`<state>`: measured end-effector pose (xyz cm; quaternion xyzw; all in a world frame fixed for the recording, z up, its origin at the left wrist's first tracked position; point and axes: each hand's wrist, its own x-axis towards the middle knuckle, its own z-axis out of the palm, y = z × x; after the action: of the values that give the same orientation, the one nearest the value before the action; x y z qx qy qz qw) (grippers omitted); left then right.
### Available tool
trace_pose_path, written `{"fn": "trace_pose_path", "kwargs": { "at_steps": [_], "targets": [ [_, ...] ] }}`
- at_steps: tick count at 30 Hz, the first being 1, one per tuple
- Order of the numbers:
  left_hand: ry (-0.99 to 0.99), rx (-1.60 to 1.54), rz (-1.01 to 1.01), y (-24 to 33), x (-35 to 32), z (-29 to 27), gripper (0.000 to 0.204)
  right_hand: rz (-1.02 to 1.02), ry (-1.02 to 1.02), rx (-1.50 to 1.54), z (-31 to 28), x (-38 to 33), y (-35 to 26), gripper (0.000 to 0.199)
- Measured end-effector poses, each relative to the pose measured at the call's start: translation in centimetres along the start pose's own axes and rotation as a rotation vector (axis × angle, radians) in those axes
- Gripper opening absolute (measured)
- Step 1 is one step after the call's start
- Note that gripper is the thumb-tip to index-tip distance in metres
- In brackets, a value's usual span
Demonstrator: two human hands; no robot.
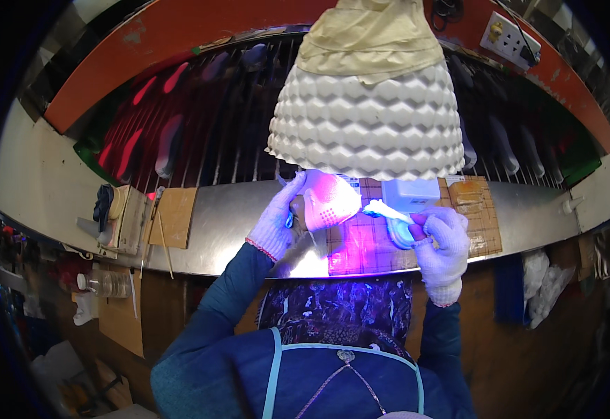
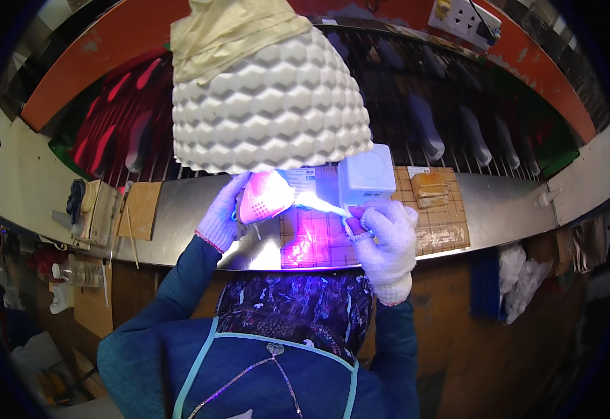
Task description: The person holds a pink high-heeled shoe and uses a small brush to apply blue paint to the heel and sole areas. The person repeatedly dips the brush into a small container of blue paint and continues painting the shoe under a UV light.
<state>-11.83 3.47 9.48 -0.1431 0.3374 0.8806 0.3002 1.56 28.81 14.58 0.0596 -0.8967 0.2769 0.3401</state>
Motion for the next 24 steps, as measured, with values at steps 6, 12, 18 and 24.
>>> {"fn": "trace_pose_path", "kwargs": {
  "at_steps": [6, 12, 18, 24],
  "targets": [
    [-0.002, 0.071, -0.008, 0.8, -1.2, 0.9, 0.039, -0.073, 0.024, -0.027, 0.8, 1.0, -0.1, 0.016],
    [-0.062, 0.088, 0.017, 0.9, -1.2, 1.0, 0.038, -0.116, 0.056, -0.100, 1.1, 1.3, -0.4, 0.019],
    [-0.045, 0.212, 0.139, 0.8, -0.8, 0.6, 0.038, -0.109, 0.044, -0.210, 1.2, 0.7, -0.7, 0.020],
    [0.156, 0.333, 0.230, 0.7, -1.7, 1.1, 0.042, -0.068, 0.091, -0.136, 2.1, 0.9, -0.5, 0.017]
  ]
}}
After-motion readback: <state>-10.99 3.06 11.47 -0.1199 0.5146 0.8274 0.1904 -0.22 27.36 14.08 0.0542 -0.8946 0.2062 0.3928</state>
